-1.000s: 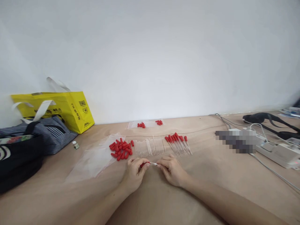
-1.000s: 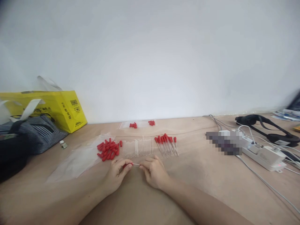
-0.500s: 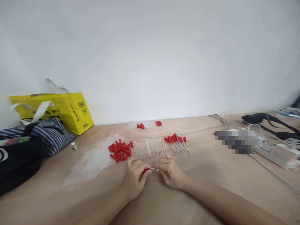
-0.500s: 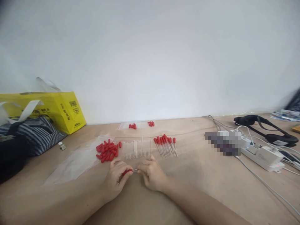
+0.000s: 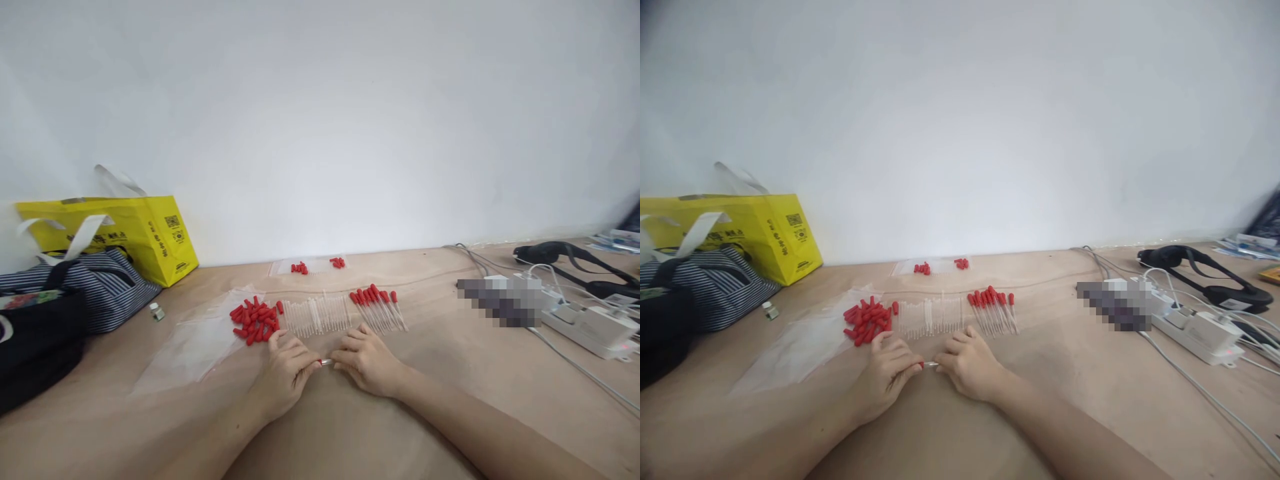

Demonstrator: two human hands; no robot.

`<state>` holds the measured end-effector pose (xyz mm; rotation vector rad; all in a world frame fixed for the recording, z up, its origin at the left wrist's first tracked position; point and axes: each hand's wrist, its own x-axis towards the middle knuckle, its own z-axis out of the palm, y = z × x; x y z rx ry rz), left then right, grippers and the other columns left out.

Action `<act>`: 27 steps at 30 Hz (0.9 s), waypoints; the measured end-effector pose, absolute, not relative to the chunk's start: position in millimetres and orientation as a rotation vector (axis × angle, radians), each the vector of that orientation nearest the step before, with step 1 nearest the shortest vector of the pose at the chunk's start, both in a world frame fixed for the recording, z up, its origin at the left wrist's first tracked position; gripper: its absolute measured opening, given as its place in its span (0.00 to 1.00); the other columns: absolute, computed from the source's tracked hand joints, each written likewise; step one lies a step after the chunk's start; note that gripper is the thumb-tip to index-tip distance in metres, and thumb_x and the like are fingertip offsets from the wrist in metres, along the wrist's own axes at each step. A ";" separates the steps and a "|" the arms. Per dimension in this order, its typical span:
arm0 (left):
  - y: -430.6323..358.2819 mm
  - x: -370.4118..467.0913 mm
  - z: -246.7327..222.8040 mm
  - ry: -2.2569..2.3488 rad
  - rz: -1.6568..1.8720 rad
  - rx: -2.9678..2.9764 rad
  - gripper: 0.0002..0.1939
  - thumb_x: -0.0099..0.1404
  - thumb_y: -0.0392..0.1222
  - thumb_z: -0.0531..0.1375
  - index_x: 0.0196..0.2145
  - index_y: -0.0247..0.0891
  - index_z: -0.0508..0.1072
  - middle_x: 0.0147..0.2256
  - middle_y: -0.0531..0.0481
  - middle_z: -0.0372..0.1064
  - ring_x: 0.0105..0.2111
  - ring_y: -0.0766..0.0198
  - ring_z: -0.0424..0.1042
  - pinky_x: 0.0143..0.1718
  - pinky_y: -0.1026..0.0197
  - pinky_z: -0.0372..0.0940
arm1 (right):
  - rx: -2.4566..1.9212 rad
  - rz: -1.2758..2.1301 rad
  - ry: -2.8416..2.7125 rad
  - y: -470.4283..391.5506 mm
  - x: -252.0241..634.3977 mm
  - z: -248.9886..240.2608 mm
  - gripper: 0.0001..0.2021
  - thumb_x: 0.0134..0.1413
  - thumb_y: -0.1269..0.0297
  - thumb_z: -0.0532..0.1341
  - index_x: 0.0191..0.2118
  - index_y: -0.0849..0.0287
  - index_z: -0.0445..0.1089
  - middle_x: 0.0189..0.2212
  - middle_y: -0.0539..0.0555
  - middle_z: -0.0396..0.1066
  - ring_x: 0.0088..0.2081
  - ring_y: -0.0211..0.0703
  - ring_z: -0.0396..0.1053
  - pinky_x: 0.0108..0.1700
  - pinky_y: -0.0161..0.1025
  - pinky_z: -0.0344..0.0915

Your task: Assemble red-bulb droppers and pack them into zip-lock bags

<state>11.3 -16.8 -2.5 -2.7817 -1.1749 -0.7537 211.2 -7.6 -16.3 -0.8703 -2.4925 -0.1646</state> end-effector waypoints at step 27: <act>28.1 -33.1 -9.0 -1.661 -0.650 -1.981 0.08 0.53 0.42 0.58 0.32 0.40 0.72 0.36 0.45 0.67 0.40 0.53 0.62 0.44 0.47 0.45 | -1.992 -0.112 -1.902 57.5 206.7 -15.7 0.10 0.51 0.66 0.50 0.33 0.59 0.68 0.35 0.56 0.71 0.40 0.46 0.64 0.43 0.42 0.45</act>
